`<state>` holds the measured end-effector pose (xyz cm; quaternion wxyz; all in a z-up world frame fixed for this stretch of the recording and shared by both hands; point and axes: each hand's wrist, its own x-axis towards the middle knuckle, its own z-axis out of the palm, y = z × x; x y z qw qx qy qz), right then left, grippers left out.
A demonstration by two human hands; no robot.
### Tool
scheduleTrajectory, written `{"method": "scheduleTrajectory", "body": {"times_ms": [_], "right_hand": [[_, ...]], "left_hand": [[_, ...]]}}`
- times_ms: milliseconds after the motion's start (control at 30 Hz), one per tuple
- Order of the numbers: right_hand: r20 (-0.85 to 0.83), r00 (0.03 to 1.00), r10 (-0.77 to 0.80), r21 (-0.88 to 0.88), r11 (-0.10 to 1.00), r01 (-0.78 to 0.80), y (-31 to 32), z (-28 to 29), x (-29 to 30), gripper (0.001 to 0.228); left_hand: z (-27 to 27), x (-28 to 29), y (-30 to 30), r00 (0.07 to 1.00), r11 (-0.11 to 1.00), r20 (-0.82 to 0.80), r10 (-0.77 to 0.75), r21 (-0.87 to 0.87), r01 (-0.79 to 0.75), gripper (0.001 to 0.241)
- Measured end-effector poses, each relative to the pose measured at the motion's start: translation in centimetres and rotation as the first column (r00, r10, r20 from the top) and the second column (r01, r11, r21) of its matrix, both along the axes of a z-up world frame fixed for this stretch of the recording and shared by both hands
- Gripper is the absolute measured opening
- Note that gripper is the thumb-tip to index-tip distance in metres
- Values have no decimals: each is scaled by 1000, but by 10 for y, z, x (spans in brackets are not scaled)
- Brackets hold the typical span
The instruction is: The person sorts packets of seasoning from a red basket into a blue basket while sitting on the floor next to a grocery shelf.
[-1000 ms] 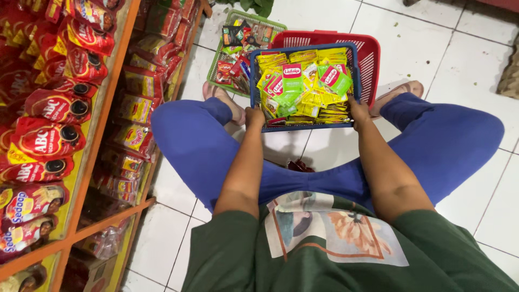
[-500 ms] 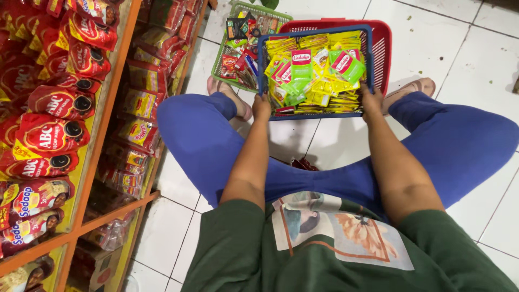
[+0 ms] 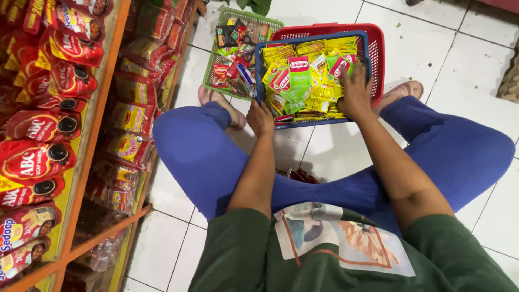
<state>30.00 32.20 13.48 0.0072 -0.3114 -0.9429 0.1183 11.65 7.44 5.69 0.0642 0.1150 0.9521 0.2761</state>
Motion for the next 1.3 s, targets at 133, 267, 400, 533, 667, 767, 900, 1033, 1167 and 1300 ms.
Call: {"method": "scheduleTrajectory", "body": {"times_ms": [133, 267, 400, 533, 667, 767, 900, 1033, 1167, 1300], "right_hand": [[54, 981, 184, -40, 983, -182, 7, 19, -26, 107], [-164, 972, 171, -150, 969, -196, 24, 14, -19, 80], [-216, 972, -91, -458, 889, -19, 51, 4, 1, 53], [-462, 770, -440, -796, 588, -142, 81, 4, 15, 31], [-268, 668, -694, -927, 374, 16, 94, 11, 25, 17], [-305, 641, -704, -907, 419, 30, 96, 11, 24, 18], [-377, 679, -630, -839, 543, 38, 96, -8, 25, 30], [-444, 862, -247, -249, 957, 146, 86, -39, 32, 57], [-142, 893, -427, -495, 812, 309, 59, -66, 40, 68], [-85, 884, -460, -482, 795, 368, 52, -73, 41, 68]], "left_hand": [[6, 3, -2, 998, 999, 41, 46, -14, -45, 41], [15, 3, -2, 998, 995, -55, -40, 85, 45, 64], [21, 8, -8, 943, 957, -161, -290, -44, 287, 81], [31, 8, -9, 843, 856, -166, -512, -178, 485, 84], [41, 8, -5, 816, 808, -91, -571, -234, 540, 88], [42, 7, -4, 828, 815, -84, -554, -256, 520, 86], [21, 6, -8, 863, 872, -140, -485, -147, 467, 83], [-21, -2, -9, 998, 996, -57, -7, 85, 11, 79], [-56, -16, -7, 989, 970, 144, 26, 235, -59, 45], [-52, -28, -7, 912, 813, 372, -174, 576, -80, 39]]}}
